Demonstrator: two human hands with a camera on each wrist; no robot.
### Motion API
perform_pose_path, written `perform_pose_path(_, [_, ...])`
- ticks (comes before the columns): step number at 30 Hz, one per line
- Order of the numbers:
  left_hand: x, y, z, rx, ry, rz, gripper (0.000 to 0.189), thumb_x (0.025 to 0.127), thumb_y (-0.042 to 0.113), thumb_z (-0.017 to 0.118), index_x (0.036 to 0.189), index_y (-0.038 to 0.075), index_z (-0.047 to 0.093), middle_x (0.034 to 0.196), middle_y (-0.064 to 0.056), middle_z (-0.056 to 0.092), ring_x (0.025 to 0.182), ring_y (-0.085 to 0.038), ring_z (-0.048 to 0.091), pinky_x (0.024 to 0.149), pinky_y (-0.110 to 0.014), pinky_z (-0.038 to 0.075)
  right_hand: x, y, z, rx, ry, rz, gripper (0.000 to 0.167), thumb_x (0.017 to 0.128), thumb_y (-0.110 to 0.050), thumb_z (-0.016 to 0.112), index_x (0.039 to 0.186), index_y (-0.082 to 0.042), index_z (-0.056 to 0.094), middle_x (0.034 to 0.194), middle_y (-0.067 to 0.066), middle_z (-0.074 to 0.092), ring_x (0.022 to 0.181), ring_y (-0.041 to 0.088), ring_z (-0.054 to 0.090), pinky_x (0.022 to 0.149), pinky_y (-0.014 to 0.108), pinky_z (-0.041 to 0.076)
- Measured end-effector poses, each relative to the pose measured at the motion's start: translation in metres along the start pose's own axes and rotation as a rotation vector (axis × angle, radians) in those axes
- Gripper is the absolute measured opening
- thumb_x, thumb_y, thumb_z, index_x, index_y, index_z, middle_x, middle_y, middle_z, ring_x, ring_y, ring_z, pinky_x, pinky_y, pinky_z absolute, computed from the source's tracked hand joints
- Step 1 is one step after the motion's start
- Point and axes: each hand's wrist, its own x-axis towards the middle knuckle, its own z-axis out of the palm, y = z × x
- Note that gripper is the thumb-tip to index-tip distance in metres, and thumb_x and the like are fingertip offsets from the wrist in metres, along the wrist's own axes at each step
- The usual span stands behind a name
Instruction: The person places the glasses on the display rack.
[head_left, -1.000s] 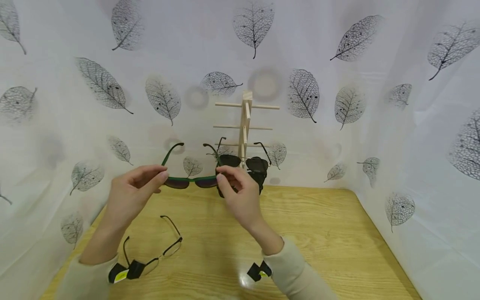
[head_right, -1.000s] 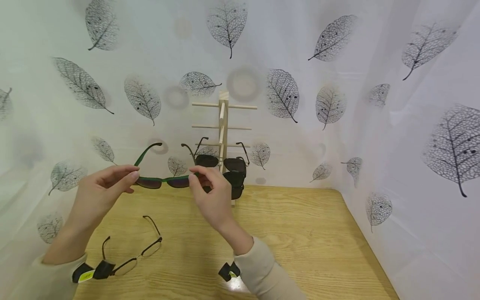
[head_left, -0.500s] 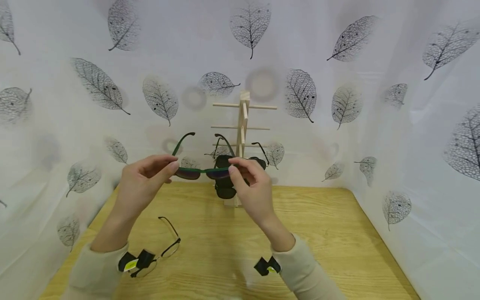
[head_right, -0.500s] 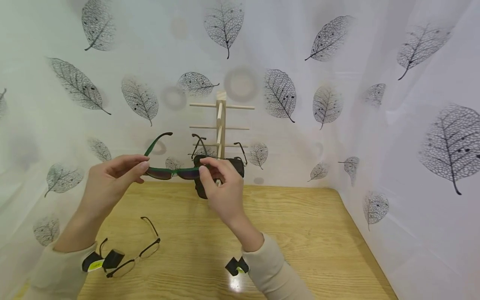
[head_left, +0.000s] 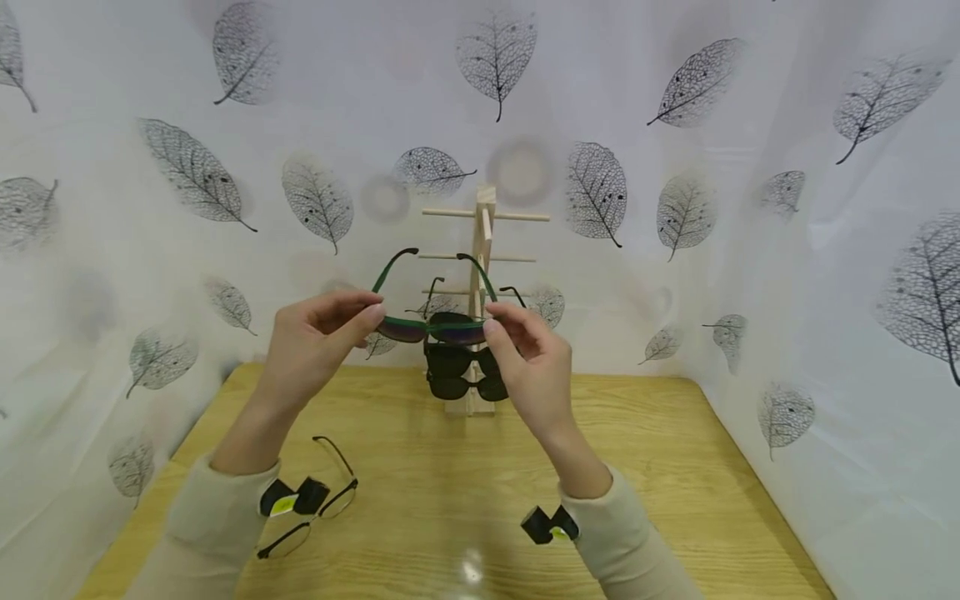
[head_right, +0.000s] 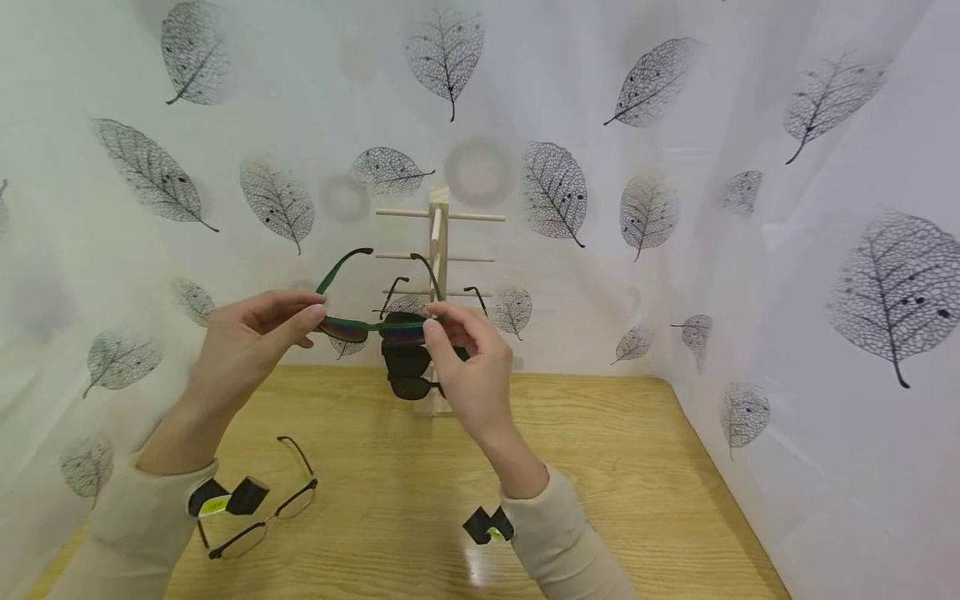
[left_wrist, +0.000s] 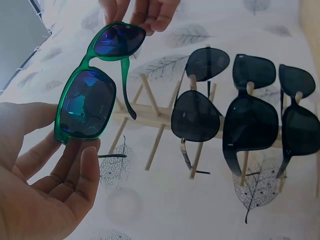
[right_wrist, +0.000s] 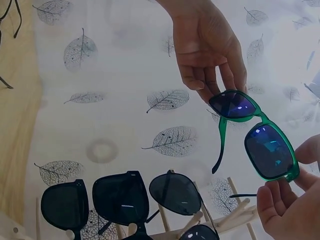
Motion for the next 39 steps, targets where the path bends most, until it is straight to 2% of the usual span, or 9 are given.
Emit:
perform_pose_path(7, [0.010, -0.001, 0.006, -0.003, -0.018, 0.011, 0.026, 0.102, 0.022, 0.073, 0.122, 0.007, 0.078, 0.103, 0.010, 0.075, 0.080, -0.011, 0.070, 0.070, -0.023, 0.058, 0.006, -0.001, -0.009, 0.000, 0.017, 0.027, 0.026, 0.102, -0.005, 0.066, 0.126, 0.004, 0.072, 0.110, 0.018, 0.071, 0.087, 0.009, 0.064, 0.079, 0.019, 0.056])
perform_pose_path(14, [0.020, -0.004, 0.013, -0.048, -0.044, 0.016, 0.027, 0.102, 0.020, 0.073, 0.123, 0.003, 0.077, 0.100, 0.014, 0.077, 0.077, -0.010, 0.072, 0.071, -0.025, 0.062, 0.011, -0.001, -0.016, -0.004, 0.030, 0.026, 0.026, 0.103, -0.005, 0.065, 0.126, 0.003, 0.073, 0.102, 0.021, 0.070, 0.081, 0.014, 0.065, 0.077, 0.021, 0.057])
perform_pose_path(21, [0.030, -0.005, 0.019, -0.063, -0.067, 0.004, 0.028, 0.102, 0.019, 0.072, 0.124, 0.002, 0.076, 0.100, 0.017, 0.076, 0.078, -0.010, 0.073, 0.072, -0.025, 0.062, 0.014, 0.001, -0.022, -0.024, 0.043, 0.041, 0.024, 0.103, -0.006, 0.066, 0.125, 0.001, 0.075, 0.094, 0.019, 0.070, 0.078, 0.021, 0.065, 0.071, 0.022, 0.054])
perform_pose_path(30, [0.040, -0.007, 0.030, -0.092, -0.061, 0.008, 0.029, 0.101, 0.020, 0.074, 0.123, 0.001, 0.076, 0.100, 0.016, 0.076, 0.083, -0.009, 0.072, 0.073, -0.025, 0.063, 0.019, 0.007, -0.028, -0.030, 0.079, 0.070, 0.024, 0.101, -0.006, 0.068, 0.121, 0.007, 0.074, 0.094, 0.022, 0.070, 0.076, 0.026, 0.065, 0.065, 0.019, 0.051])
perform_pose_path(34, [0.043, -0.008, 0.035, -0.099, -0.046, 0.003, 0.029, 0.100, 0.019, 0.074, 0.123, 0.001, 0.076, 0.101, 0.011, 0.077, 0.085, -0.012, 0.074, 0.073, -0.025, 0.063, 0.022, 0.010, -0.030, -0.044, 0.089, 0.091, 0.023, 0.102, -0.009, 0.068, 0.120, 0.003, 0.076, 0.093, 0.022, 0.070, 0.076, 0.029, 0.066, 0.064, 0.019, 0.050])
perform_pose_path(39, [0.046, -0.008, 0.041, -0.096, -0.043, -0.035, 0.031, 0.101, 0.022, 0.074, 0.124, 0.003, 0.076, 0.110, -0.003, 0.078, 0.087, -0.012, 0.073, 0.075, -0.026, 0.063, 0.025, 0.015, -0.033, -0.064, 0.097, 0.123, 0.021, 0.103, -0.011, 0.067, 0.119, -0.005, 0.079, 0.092, 0.016, 0.072, 0.077, 0.032, 0.068, 0.060, 0.020, 0.048])
